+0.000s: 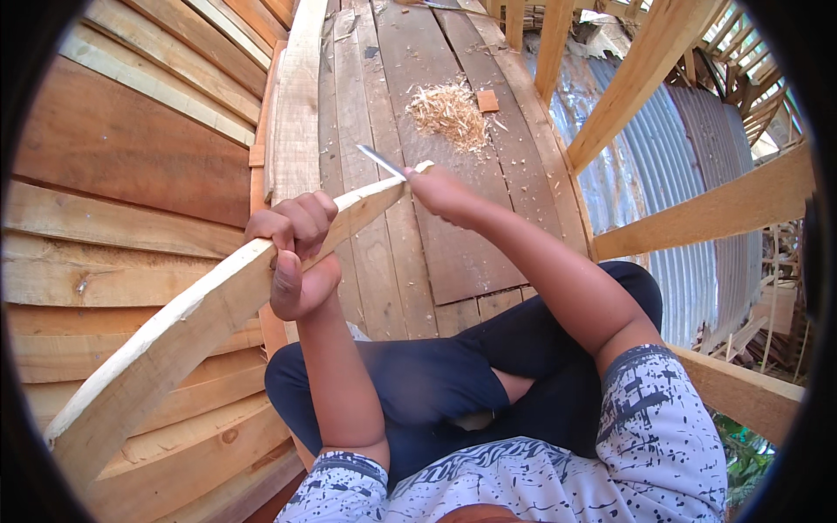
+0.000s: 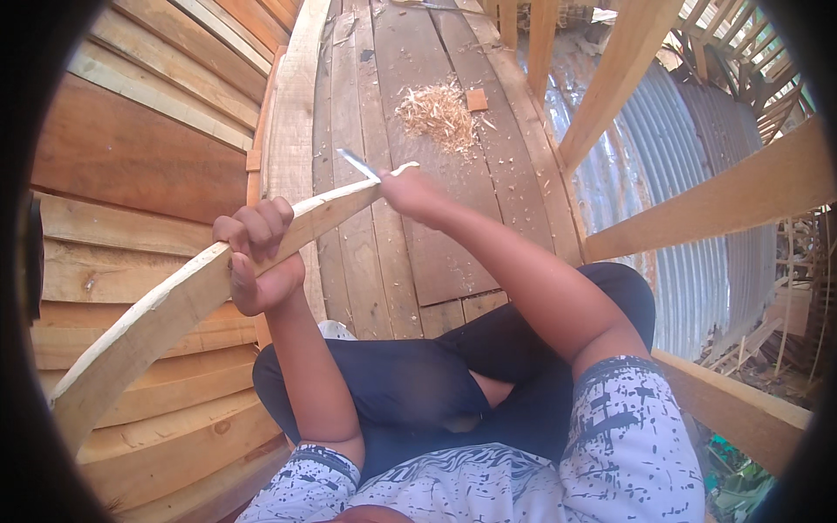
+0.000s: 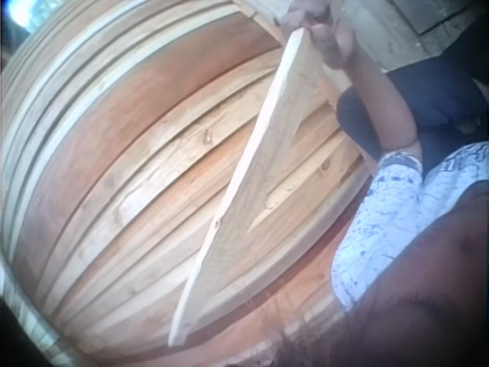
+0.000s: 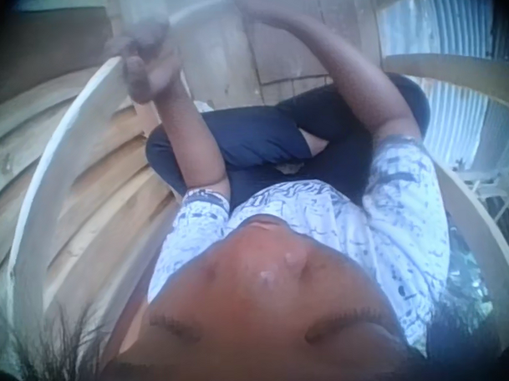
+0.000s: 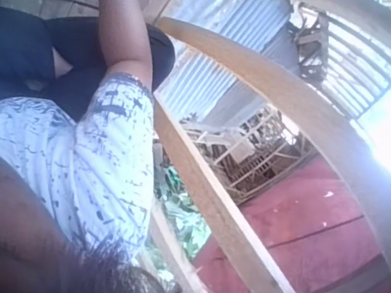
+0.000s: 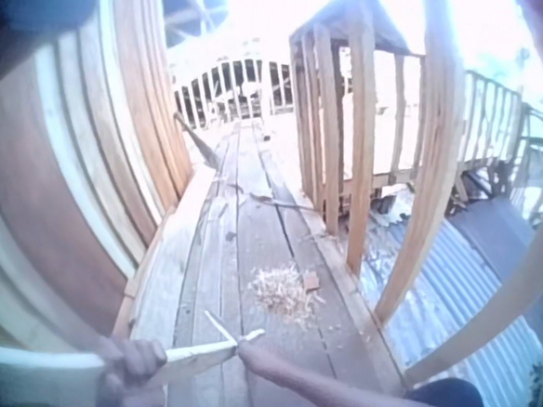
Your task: The person carves a long, thin piece of wood using a knife while sitting cross-legged on a wooden floor. They repeatedly shave thin layers from the wood's surface, rotating the piece to work on different sides.
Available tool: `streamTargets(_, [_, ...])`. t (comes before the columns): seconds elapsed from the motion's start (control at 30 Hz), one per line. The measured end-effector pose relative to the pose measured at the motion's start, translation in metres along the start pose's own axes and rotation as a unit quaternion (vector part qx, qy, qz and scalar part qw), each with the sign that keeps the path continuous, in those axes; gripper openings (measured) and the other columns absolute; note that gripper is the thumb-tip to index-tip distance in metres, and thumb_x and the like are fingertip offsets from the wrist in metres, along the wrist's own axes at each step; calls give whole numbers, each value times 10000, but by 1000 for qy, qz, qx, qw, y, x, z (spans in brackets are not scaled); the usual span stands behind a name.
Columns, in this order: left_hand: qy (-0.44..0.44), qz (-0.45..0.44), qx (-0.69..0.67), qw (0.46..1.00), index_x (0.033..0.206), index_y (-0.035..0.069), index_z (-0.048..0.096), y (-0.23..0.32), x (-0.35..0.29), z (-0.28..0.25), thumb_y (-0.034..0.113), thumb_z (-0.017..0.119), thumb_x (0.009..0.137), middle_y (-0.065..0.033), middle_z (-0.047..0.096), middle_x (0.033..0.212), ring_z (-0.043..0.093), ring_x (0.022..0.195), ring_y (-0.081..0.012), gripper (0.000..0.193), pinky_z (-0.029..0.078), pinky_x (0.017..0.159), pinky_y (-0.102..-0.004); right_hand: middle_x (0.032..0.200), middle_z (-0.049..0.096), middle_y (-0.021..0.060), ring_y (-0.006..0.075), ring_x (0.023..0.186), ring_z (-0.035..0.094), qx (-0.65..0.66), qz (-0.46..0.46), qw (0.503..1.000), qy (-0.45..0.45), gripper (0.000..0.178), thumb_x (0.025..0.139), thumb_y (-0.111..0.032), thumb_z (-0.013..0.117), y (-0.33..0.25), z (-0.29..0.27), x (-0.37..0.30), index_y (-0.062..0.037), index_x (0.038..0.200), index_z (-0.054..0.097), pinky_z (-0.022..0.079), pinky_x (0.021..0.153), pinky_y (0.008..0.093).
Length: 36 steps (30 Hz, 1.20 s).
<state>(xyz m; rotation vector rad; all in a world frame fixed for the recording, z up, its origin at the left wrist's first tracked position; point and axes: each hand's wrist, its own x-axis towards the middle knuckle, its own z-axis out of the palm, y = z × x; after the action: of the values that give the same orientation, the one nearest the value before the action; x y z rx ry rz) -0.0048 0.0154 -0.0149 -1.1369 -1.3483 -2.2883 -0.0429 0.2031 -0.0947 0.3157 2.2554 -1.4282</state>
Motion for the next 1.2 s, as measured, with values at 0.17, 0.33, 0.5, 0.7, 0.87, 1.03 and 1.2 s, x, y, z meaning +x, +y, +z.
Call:
streamTargets(0.17, [-2,6,6,1000,777,155,324,0,-4,-3,265,603,887,23,296,656,267,603,-111,319,248,641,-315,601,469,47,148,473,453,-26,-69,997,35,514,1036,-427,379,-14,22,-20,-25,754,533,362,426,363])
streamTargets(0.33, [10,5,11,1000,779,154,338,2,-1,-5,265,603,887,29,296,647,274,595,-106,306,249,631,-312,688,611,173,292,617,596,10,-17,1000,-1,514,1035,-373,382,-4,9,-6,72,884,589,467,614,481])
streamTargets(0.5, [26,11,23,999,776,154,339,2,-4,-1,267,600,883,29,299,644,274,589,-102,304,250,627,-308,670,567,116,230,520,544,-136,-133,977,97,419,1030,-336,399,0,32,-17,13,860,555,442,513,432])
streamTargets(0.7, [7,8,27,1000,770,156,339,0,1,-3,271,606,875,28,313,641,272,583,-106,310,254,625,-310,641,451,52,156,533,448,82,64,991,-88,324,987,-274,416,-2,-3,4,15,906,540,364,457,364])
streamTargets(0.87, [15,9,26,999,774,158,341,3,-3,-6,269,607,873,30,309,640,272,585,-103,306,254,624,-308,659,480,73,171,483,421,82,29,991,-97,317,983,-252,396,-7,8,-9,36,982,529,356,440,372])
streamTargets(1.03, [15,14,25,999,773,157,337,3,-2,-9,268,605,871,32,305,651,278,590,-100,306,251,625,-305,639,491,71,166,469,432,53,50,996,-47,240,913,-193,428,-13,6,-15,24,938,525,357,420,368])
streamTargets(1.2, [5,6,26,1000,772,159,336,3,3,-3,269,615,871,35,301,649,278,588,-100,316,248,622,-305,632,421,18,131,481,387,100,86,984,-123,281,949,-235,424,10,-8,10,21,980,536,306,417,332])
